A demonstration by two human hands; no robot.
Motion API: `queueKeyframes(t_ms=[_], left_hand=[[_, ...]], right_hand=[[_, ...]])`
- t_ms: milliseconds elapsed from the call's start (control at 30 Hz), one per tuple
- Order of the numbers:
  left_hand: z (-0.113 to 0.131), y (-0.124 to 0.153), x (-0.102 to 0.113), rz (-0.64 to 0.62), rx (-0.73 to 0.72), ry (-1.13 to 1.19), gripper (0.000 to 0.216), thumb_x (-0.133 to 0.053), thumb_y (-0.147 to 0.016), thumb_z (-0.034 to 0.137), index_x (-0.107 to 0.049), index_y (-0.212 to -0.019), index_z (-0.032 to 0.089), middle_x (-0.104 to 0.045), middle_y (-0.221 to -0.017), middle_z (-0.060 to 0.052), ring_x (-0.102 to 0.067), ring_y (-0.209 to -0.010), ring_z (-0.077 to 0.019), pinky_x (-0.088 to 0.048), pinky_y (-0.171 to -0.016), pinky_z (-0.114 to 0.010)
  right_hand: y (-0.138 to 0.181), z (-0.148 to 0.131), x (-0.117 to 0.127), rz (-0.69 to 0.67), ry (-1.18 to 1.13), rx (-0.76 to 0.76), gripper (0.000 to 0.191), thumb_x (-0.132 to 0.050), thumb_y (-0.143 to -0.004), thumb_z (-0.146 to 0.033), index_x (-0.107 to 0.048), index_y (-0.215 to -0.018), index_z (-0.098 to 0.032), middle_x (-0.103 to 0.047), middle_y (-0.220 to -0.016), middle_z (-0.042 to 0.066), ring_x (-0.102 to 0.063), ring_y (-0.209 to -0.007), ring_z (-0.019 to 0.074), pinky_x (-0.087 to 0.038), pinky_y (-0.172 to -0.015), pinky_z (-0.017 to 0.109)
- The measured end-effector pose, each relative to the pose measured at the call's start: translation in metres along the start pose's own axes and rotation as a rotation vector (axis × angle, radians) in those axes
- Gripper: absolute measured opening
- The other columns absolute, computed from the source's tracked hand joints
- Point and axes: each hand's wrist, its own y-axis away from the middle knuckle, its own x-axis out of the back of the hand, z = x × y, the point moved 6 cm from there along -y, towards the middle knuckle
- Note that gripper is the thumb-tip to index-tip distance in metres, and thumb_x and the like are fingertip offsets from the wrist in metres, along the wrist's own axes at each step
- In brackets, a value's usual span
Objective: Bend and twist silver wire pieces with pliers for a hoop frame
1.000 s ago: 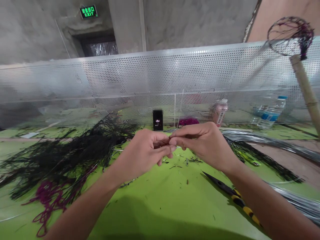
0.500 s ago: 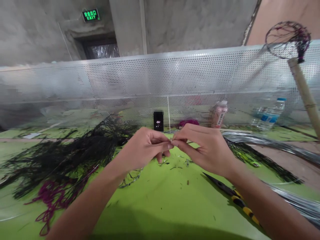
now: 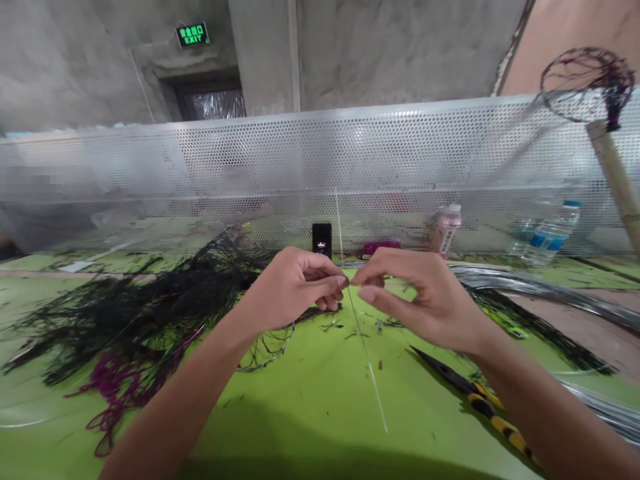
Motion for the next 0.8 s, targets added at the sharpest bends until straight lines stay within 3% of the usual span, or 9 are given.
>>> queueKeyframes(t_ms=[100, 200, 333, 433, 667, 800], left_hand=[[0.006, 0.005, 0.001, 0.059, -0.041, -0.076, 0.017, -0.070, -0.093, 0.029, -0.078, -0.086, 0.016, -0.073, -0.072, -0.002, -0.063, -0.063, -0.0099, -0.047, -0.058, -0.020], [0.009, 0.008, 0.000, 0.075, -0.057, -0.112, 0.017, -0.068, -0.094, 0.028, -0.079, -0.085, 0.018, -0.072, -0.071, 0.000, -0.059, -0.058, -0.0087, -0.043, -0.054, -0.020], [0.008, 0.007, -0.001, 0.047, -0.036, -0.124, 0.017, -0.067, -0.095, 0.029, -0.080, -0.088, 0.020, -0.075, -0.075, 0.000, -0.065, -0.066, -0.0106, -0.048, -0.059, -0.020], [0.007, 0.006, -0.001, 0.032, -0.011, -0.139, 0.020, -0.066, -0.097, 0.032, -0.079, -0.086, 0.021, -0.076, -0.076, 0.001, -0.067, -0.068, -0.0103, -0.050, -0.063, -0.019], [0.004, 0.004, -0.003, 0.051, 0.019, -0.156, 0.019, -0.068, -0.095, 0.036, -0.078, -0.084, 0.024, -0.074, -0.071, 0.003, -0.062, -0.061, -0.0091, -0.046, -0.053, -0.018], [0.002, 0.003, -0.005, 0.069, 0.014, -0.129, 0.014, -0.068, -0.095, 0.032, -0.079, -0.091, 0.025, -0.075, -0.070, 0.004, -0.063, -0.059, -0.0079, -0.048, -0.052, -0.014]], right_hand=[[-0.001, 0.005, 0.001, -0.009, 0.011, -0.203, 0.013, -0.069, -0.094, -0.034, -0.071, -0.097, -0.021, -0.068, -0.086, 0.001, -0.059, -0.073, 0.0143, -0.046, -0.061, 0.029], [-0.002, 0.003, 0.001, -0.017, 0.002, -0.271, 0.011, -0.071, -0.093, -0.035, -0.072, -0.093, -0.024, -0.068, -0.093, 0.002, -0.057, -0.072, 0.0137, -0.045, -0.061, 0.028], [0.000, 0.006, 0.001, -0.055, -0.029, -0.344, 0.008, -0.072, -0.092, -0.034, -0.074, -0.092, -0.026, -0.072, -0.087, -0.001, -0.057, -0.066, 0.0124, -0.043, -0.056, 0.027], [0.001, 0.011, 0.002, -0.088, -0.034, -0.346, 0.010, -0.069, -0.094, -0.035, -0.076, -0.093, -0.028, -0.073, -0.085, -0.003, -0.059, -0.067, 0.0120, -0.043, -0.057, 0.027], [0.004, 0.016, 0.007, -0.081, 0.025, -0.315, 0.010, -0.071, -0.093, -0.039, -0.078, -0.093, -0.032, -0.074, -0.087, -0.004, -0.064, -0.072, 0.0150, -0.048, -0.059, 0.030], [0.004, 0.016, 0.010, -0.047, 0.053, -0.326, 0.011, -0.076, -0.090, -0.043, -0.078, -0.089, -0.032, -0.071, -0.079, -0.005, -0.058, -0.064, 0.0129, -0.044, -0.054, 0.029]])
